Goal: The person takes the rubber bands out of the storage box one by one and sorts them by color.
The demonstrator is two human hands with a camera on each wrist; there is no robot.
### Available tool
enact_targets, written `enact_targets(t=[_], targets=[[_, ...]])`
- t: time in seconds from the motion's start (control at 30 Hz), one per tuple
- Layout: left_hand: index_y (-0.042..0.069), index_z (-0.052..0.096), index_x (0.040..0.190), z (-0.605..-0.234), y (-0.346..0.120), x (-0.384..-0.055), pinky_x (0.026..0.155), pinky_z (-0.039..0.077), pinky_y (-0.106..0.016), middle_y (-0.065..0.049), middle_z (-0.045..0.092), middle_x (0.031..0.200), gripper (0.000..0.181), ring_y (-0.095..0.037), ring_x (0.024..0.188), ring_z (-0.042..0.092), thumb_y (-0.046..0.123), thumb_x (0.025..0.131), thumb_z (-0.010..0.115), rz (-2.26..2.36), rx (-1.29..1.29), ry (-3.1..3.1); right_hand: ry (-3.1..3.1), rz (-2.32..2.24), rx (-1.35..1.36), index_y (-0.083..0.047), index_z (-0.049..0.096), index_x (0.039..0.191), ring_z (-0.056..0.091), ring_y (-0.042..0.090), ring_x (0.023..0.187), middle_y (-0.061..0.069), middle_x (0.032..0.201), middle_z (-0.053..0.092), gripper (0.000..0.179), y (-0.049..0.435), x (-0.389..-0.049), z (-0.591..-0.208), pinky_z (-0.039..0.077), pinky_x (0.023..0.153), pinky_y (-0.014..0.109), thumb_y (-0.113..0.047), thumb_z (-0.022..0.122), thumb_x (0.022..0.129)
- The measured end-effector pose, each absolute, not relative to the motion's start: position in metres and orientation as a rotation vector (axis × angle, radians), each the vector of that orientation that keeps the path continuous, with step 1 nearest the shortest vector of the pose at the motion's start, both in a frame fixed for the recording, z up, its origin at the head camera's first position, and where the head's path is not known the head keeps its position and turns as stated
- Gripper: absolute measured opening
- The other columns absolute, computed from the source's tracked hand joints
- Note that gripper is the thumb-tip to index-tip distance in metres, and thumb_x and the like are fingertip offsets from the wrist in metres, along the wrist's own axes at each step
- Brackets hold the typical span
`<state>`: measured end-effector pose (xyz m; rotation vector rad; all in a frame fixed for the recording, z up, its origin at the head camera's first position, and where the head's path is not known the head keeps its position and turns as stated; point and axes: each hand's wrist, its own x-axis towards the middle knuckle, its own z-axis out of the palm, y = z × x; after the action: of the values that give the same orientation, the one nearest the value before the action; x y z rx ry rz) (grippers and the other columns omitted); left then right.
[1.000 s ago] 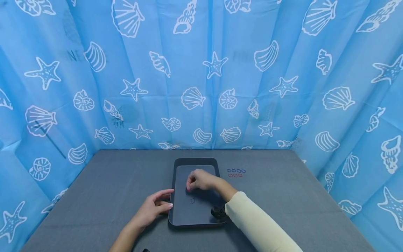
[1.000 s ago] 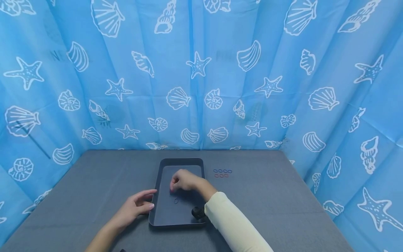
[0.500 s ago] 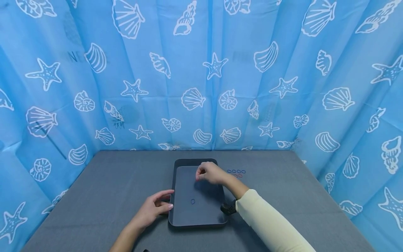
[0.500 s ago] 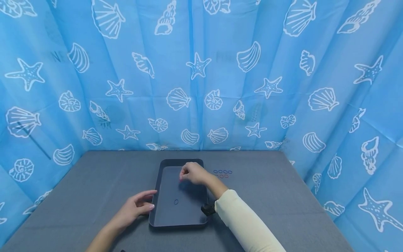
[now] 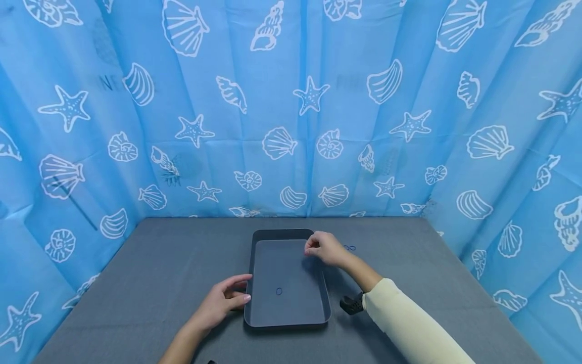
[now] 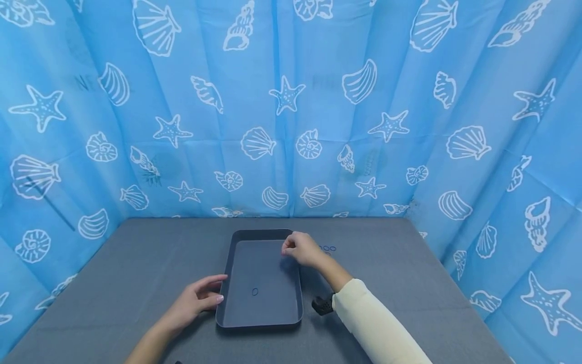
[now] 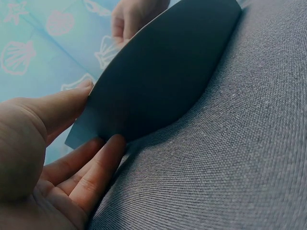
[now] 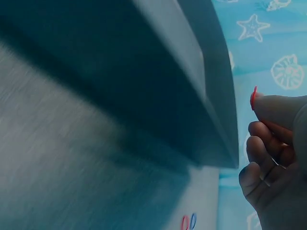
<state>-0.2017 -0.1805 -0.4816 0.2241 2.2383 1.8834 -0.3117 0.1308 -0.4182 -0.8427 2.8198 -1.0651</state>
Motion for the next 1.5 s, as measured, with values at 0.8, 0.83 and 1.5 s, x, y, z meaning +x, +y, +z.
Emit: enact_targets(t=[0.8, 0.83, 1.5], targets=[[0.007, 0.052, 0.138, -0.480, -0.178, -0.200, 0.082, 0.056, -0.040, -0.023, 0.052, 0.133, 0.052, -0.026, 0.099, 0.064, 0.018, 0.091, 0.070, 1.882, 0.192, 2.242, 2.921, -1.266, -0.535, -0.005, 0.066, 0.079, 0.051, 0.015, 0.073, 0.002, 0.082, 0.057, 0.010, 0.199, -0.295, -0.457, 0.046, 0.065, 0.030, -0.001, 0.068, 0.088], [0.007, 0.052, 0.139, -0.480, -0.178, -0.200, 0.082, 0.056, -0.040, -0.024, 0.051, 0.133, 0.052, -0.026, 0.099, 0.064, 0.018, 0.091, 0.070, 1.884, 0.194, 2.238, 2.923, -1.267, -0.528, -0.005, 0.066, 0.079, 0.051, 0.015, 0.072, 0.002, 0.081, 0.056, 0.010, 0.202, -0.294, -0.459, 0.045, 0.064, 0.030, -0.001, 0.068, 0.088], [0.008, 0.051, 0.140, -0.478, -0.178, -0.199, 0.082, 0.055, -0.040, -0.022, 0.052, 0.132, 0.055, -0.026, 0.100, 0.064, 0.020, 0.090, 0.071, 1.864, 0.178, 2.252, 3.035, -1.163, -0.296, -0.006, 0.066, 0.077, 0.052, 0.013, 0.060, 0.000, 0.072, 0.060, 0.010, 0.233, -0.296, -0.465, 0.045, 0.053, 0.028, -0.003, 0.071, 0.086]])
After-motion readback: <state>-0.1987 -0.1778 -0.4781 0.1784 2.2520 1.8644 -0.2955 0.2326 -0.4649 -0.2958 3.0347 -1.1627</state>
